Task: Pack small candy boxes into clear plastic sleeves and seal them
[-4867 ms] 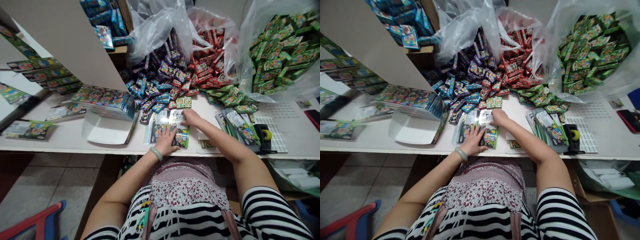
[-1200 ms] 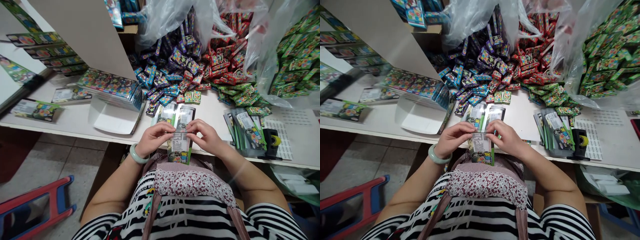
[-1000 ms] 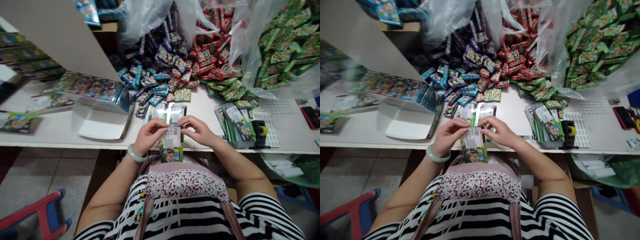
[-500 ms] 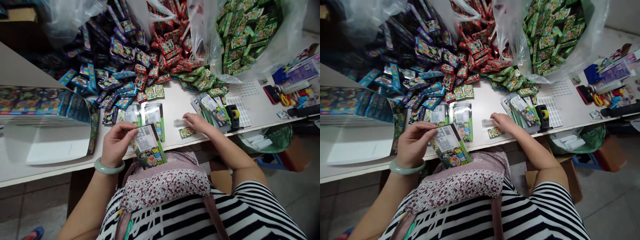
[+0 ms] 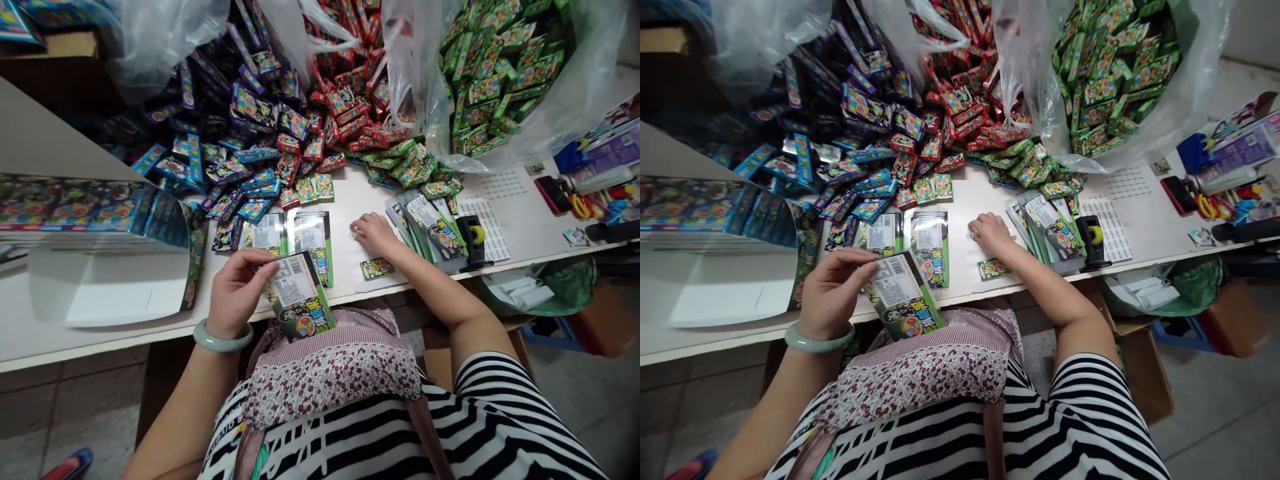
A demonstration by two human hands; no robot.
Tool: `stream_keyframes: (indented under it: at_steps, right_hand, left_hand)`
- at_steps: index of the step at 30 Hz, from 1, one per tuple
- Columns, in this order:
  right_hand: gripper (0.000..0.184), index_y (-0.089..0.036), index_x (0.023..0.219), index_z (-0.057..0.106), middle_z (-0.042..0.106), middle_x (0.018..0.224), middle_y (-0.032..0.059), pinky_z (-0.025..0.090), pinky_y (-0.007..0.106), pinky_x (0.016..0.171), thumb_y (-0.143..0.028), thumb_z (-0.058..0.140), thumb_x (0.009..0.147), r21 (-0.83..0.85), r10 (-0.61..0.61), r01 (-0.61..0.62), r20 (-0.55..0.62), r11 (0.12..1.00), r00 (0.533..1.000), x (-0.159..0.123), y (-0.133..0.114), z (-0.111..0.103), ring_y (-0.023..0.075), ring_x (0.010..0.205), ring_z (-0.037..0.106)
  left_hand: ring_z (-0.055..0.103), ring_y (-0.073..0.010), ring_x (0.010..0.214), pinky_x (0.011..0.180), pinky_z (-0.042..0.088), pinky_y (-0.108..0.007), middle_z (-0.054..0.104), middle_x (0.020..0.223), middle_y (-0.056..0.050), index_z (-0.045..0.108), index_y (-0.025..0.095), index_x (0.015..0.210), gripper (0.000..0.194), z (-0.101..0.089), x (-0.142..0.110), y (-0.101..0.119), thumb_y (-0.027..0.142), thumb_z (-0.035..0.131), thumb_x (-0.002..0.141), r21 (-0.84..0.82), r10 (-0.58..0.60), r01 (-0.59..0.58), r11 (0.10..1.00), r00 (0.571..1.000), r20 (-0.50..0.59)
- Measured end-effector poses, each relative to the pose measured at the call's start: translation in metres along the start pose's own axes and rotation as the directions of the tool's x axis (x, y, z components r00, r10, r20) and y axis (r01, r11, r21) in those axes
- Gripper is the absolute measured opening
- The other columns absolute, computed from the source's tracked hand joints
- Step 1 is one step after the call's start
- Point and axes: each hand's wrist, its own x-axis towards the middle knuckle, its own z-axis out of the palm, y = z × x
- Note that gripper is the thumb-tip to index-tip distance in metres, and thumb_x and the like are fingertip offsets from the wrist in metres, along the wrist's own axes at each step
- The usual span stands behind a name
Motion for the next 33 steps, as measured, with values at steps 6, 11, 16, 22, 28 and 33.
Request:
stream_keyframes:
  at_steps: [6,11,16,22,28,33]
  right_hand:
    - [0.016,-0.018,0.099,0.071,0.064,0.111,0.0092,0.045,0.031,0.083,-0.017,0.061,0.086,0.282,0.137,-0.144,0.045,0.949,0.99,0.005,-0.003,0.006,0.0183,0.087,0.059]
    - [0.007,-0.019,0.079,0.059,0.061,0.081,0.0012,0.051,0.031,0.079,-0.022,0.057,0.085,0.655,0.287,-0.266,0.079,0.707,0.955,0.007,0.009,0.001,0.0155,0.08,0.06]
    - [0.018,-0.021,0.078,0.053,0.057,0.079,-0.0025,0.054,0.033,0.077,-0.035,0.062,0.082,0.899,0.192,-0.154,0.08,0.41,0.978,-0.006,-0.017,-0.039,0.0127,0.077,0.058]
    - [0.012,-0.021,0.078,0.06,0.061,0.087,0.0014,0.047,0.033,0.081,-0.029,0.063,0.087,0.777,-0.39,0.3,-0.077,0.553,0.918,-0.02,-0.109,-0.089,0.0155,0.085,0.057]
    - [0.017,-0.021,0.072,0.06,0.06,0.077,0.0005,0.042,0.032,0.074,-0.025,0.067,0.087,0.572,-0.405,0.335,-0.007,0.748,0.914,0.003,-0.139,-0.09,0.0159,0.077,0.054]
    - [0.021,-0.02,0.067,0.058,0.059,0.071,0.0002,0.037,0.03,0.065,-0.024,0.068,0.085,0.574,-0.347,0.253,0.058,0.779,0.936,0.009,-0.145,-0.088,0.0138,0.068,0.051]
  left_hand:
    - [0.063,-0.0161,0.082,0.077,0.052,-0.03,0.068,0.084,-0.002,0.068,0.022,0.083,0.013,0.001,0.001,0.004,0.032,0.075,0.08,0.006,-0.003,0.003,1.0,1.0,0.003]
    - [0.062,-0.0155,0.081,0.076,0.051,-0.03,0.066,0.083,-0.001,0.067,0.022,0.083,0.015,0.004,0.002,0.006,0.034,0.075,0.08,-0.004,-0.014,0.014,1.0,1.0,0.015]
    - [0.06,-0.0153,0.08,0.075,0.05,-0.03,0.064,0.081,-0.002,0.066,0.021,0.082,0.019,0.012,0.001,0.008,0.039,0.074,0.081,-0.035,-0.006,0.007,0.999,1.0,0.024]
    - [0.059,-0.0157,0.081,0.077,0.048,-0.032,0.063,0.081,-0.002,0.064,0.022,0.082,0.018,0.018,-0.001,0.012,0.039,0.07,0.086,-0.074,0.043,-0.04,0.996,0.998,0.043]
    - [0.057,-0.016,0.081,0.077,0.048,-0.033,0.061,0.082,-0.002,0.061,0.022,0.082,0.026,0.018,-0.006,0.015,0.047,0.063,0.09,-0.085,0.051,-0.049,0.995,0.998,0.027]
    - [0.058,-0.0153,0.08,0.078,0.048,-0.033,0.06,0.082,-0.002,0.061,0.022,0.084,0.031,0.017,-0.008,0.015,0.049,0.054,0.096,-0.073,0.052,-0.05,0.996,0.999,0.017]
